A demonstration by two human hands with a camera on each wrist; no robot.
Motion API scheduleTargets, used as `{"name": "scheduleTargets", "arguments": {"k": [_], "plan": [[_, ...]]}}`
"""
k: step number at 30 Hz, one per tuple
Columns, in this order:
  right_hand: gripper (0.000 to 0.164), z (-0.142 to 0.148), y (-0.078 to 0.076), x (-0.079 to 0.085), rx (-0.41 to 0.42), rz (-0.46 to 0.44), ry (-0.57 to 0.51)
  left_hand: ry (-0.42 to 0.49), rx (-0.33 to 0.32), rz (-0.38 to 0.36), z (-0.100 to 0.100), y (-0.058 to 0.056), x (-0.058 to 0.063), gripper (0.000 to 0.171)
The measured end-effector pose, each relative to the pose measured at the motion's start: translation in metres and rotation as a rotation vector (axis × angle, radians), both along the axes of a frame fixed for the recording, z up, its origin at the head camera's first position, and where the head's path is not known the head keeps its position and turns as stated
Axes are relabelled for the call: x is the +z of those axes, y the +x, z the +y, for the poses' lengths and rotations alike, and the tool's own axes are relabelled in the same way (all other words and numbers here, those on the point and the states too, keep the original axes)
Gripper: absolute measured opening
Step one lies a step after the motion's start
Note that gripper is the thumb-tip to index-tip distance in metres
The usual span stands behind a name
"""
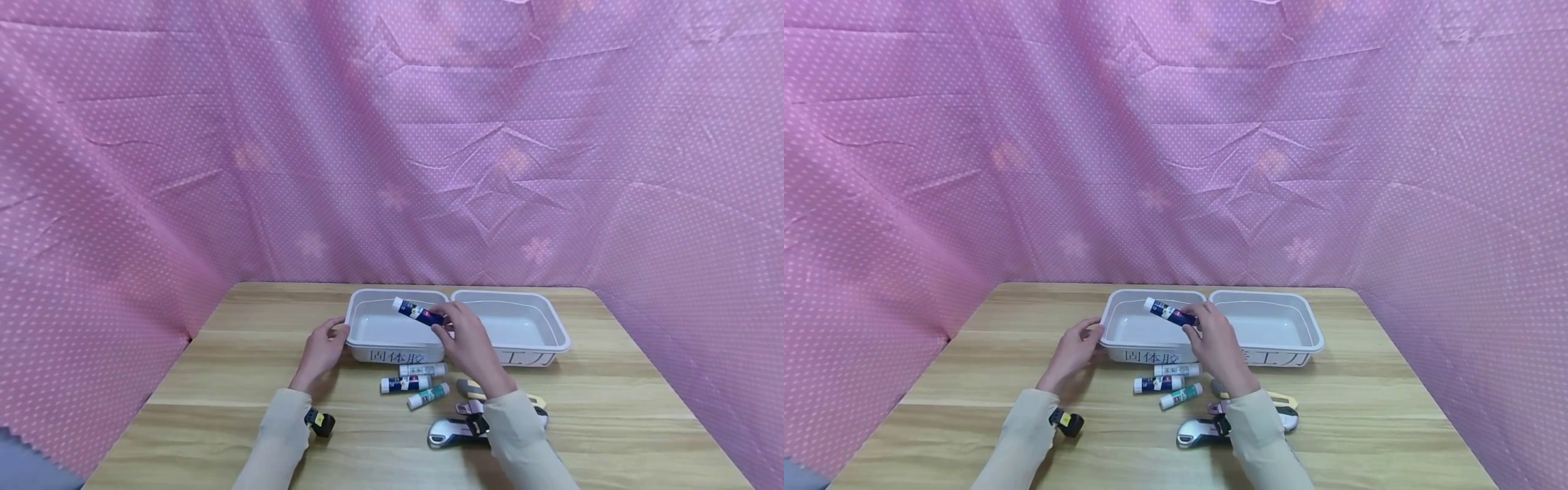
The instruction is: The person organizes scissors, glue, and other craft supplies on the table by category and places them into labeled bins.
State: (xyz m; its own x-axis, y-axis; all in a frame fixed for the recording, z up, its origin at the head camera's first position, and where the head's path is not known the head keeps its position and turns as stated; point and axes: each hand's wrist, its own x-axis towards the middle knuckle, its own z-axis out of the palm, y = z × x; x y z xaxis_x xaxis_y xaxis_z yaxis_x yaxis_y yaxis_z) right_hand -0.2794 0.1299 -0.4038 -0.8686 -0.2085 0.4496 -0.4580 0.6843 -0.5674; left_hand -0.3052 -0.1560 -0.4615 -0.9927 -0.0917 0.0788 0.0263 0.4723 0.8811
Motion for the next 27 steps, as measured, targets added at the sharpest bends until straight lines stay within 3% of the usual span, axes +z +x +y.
{"name": "scheduleTargets", "arguments": {"k": [20, 27], "plan": [[0.027, -0.005, -0.013, -0.01, -0.047, -0.061, 0.047, -0.004, 0.013, 0.003, 0.0, 0.0, -0.002, 0.043], [0.023, -0.006, -0.018, -0.016, -0.05, -0.037, 0.08, 0.0, 0.011, 0.02, 0.0, 0.0, -0.001, 0.042]]}}
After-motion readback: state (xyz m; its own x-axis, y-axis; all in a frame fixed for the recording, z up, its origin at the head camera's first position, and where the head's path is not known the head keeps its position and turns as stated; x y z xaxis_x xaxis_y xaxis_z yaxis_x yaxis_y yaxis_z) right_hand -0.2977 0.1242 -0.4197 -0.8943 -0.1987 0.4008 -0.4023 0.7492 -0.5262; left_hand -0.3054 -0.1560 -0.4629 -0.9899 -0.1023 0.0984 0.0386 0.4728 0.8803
